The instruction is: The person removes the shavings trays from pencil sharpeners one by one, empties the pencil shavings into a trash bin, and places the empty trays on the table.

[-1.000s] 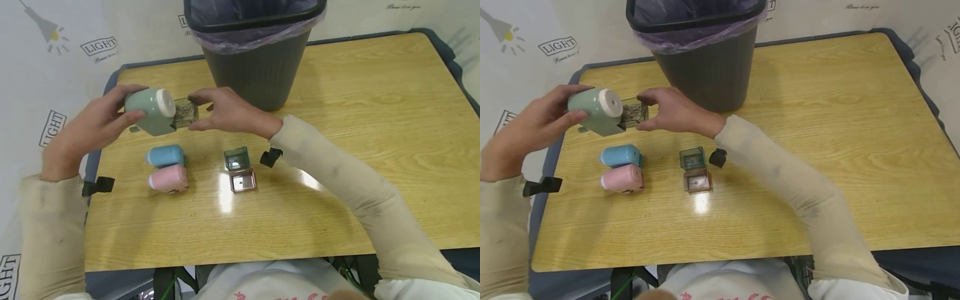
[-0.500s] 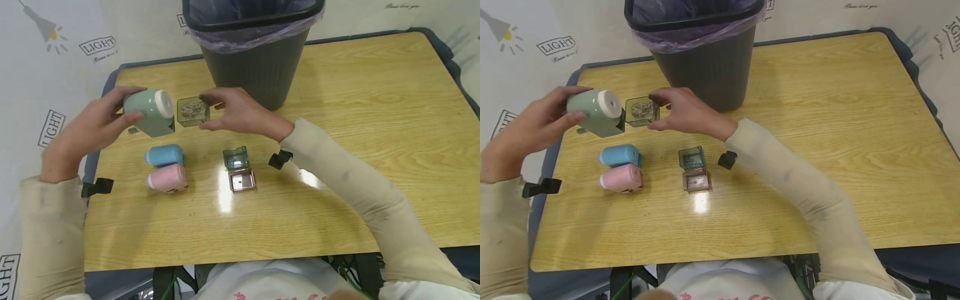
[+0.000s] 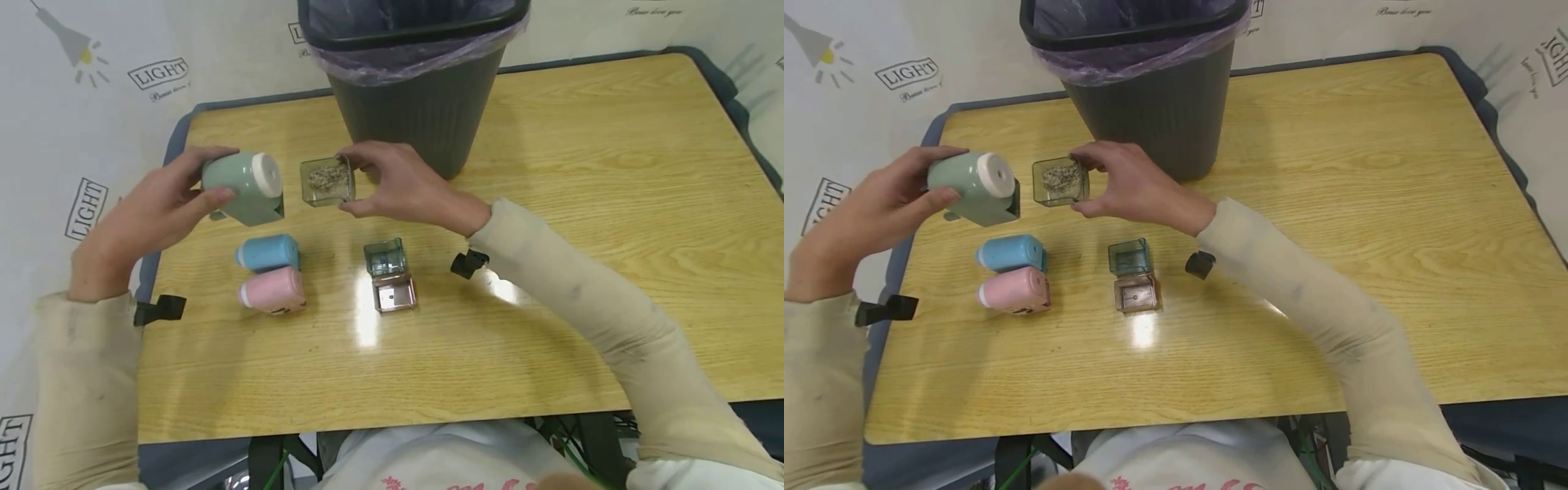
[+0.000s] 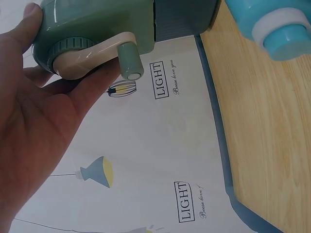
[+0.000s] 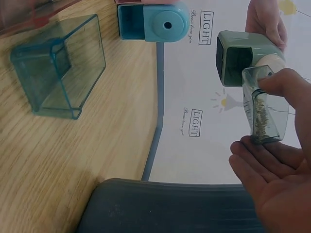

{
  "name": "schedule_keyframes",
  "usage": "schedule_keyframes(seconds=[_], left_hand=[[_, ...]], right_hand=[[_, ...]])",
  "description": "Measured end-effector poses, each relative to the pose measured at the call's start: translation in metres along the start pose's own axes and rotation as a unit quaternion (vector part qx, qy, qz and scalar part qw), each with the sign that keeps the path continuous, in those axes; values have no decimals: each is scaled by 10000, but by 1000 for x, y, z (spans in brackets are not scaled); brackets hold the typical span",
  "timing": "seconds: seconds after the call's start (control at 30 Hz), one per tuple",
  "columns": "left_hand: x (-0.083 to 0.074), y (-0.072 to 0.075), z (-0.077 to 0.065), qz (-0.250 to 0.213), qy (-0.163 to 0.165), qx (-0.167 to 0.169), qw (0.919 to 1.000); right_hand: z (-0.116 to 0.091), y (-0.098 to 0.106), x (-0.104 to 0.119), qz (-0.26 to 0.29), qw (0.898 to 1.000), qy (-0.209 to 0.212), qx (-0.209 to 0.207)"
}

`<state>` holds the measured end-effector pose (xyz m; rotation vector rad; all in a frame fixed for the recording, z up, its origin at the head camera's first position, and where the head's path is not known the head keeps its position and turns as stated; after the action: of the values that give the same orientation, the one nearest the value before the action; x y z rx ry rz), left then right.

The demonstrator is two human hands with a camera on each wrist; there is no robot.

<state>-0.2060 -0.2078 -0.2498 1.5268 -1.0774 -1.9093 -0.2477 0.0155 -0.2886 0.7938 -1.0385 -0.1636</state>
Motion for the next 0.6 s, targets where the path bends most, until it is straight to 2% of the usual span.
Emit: schedule_keyframes(seconds=[0.17,0.4,0.6], left_hand=[[4,-2,-1,-33,82,73,9999],[13,-7,-2,-87,243,70,9996],[17,-14,1,-316,74,30,9995]], right_hand=[[-4,11,6,-115,9979,512,-370],[-12,26,13,-180,9886,1262,-802],[-14,43,25,-358,9757,1918,-1000]])
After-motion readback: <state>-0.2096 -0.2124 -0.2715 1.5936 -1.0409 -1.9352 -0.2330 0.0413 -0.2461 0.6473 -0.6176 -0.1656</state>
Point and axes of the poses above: each hand's wrist, its own z-axis towards the middle knuckle, its own y-axis out of the back of the hand, x = y × z, the point moved 8 cm from there along z, towards the middle knuckle, and after that the axes turned 10 degrees about -x, right-handed, at the moved point
